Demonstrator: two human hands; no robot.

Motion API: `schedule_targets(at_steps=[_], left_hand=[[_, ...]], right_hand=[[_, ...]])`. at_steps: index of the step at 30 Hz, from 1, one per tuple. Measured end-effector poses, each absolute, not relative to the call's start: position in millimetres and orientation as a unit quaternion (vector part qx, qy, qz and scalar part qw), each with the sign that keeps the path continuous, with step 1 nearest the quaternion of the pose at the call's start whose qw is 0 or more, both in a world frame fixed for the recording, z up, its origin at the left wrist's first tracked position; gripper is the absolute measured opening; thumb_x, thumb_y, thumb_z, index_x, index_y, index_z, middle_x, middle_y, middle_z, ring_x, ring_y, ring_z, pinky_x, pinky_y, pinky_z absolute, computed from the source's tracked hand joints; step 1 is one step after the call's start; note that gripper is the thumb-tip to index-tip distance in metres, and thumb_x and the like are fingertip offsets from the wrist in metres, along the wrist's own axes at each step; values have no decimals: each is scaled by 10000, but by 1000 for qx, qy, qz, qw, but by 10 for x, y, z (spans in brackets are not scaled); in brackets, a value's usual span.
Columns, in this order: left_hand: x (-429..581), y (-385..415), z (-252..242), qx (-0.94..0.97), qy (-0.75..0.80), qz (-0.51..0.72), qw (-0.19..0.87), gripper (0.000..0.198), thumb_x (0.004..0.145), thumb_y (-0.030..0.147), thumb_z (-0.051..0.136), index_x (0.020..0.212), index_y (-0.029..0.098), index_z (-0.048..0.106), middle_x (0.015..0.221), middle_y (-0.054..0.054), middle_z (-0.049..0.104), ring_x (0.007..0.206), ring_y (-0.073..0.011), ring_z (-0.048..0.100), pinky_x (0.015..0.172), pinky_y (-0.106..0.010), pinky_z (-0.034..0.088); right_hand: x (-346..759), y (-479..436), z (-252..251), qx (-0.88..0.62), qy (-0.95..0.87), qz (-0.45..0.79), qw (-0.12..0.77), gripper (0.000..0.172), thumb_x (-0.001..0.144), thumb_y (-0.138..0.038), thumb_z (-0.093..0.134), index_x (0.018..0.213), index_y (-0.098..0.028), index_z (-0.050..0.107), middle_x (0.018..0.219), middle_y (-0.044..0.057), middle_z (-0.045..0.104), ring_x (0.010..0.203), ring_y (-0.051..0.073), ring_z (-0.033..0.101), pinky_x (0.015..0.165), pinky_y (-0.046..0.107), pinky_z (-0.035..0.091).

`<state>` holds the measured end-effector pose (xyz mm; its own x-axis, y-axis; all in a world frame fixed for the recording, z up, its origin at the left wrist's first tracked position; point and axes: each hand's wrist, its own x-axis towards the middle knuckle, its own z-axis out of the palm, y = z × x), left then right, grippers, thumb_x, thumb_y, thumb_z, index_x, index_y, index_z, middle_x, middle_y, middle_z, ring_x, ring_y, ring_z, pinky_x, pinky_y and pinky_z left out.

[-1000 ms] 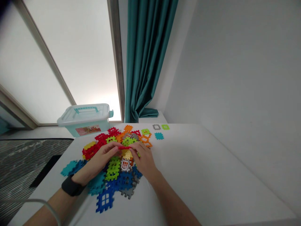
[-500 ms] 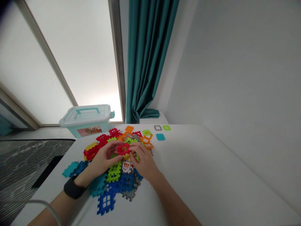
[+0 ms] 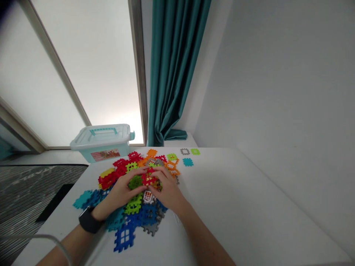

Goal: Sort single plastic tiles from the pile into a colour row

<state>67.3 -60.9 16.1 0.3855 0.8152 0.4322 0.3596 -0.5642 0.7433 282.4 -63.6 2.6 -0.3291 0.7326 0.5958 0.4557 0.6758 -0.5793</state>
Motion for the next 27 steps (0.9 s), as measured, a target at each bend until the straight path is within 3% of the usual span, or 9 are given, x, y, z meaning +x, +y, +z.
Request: schedule_targets(at_steps=[7,12,17,27], left_hand=[[801,-606,154,806,366,411,216,383,931,312,664,1297,233,585,1406,-131,618,1306,-278,578,1130,-518,436],[1043,-619,289,843,359,367,160,486,958,336,612,1416,230,489,1422,-131,586,1341,-286,527,1149,-507,415],[1432,-598,412,904,330,249,111,303,965,297,574,1258,227,608,1316,-99,635,1251,-281,562,1099,-471,436],[2195,-500,370,950,299,87,14,374,918,427,641,1219,207,656,1218,-120,686,1159,-318,606,1041,-475,420]], right_hand=[[2887,-635,33,-369,-799,145,452,275,889,-194,633,1157,-254,617,1311,103,600,1255,238,572,1093,442,464],[3140,-659,-23,-401,-784,115,459,302,860,-182,633,1155,-247,627,1300,110,618,1244,260,572,1095,475,455],[3750,-659,-268,-474,-754,73,449,320,849,-201,633,1166,-246,631,1240,110,662,1205,274,596,1052,484,480],[4733,-694,-485,-657,-685,12,314,264,845,-211,617,1106,-215,661,1201,102,701,1170,273,609,1028,473,445]])
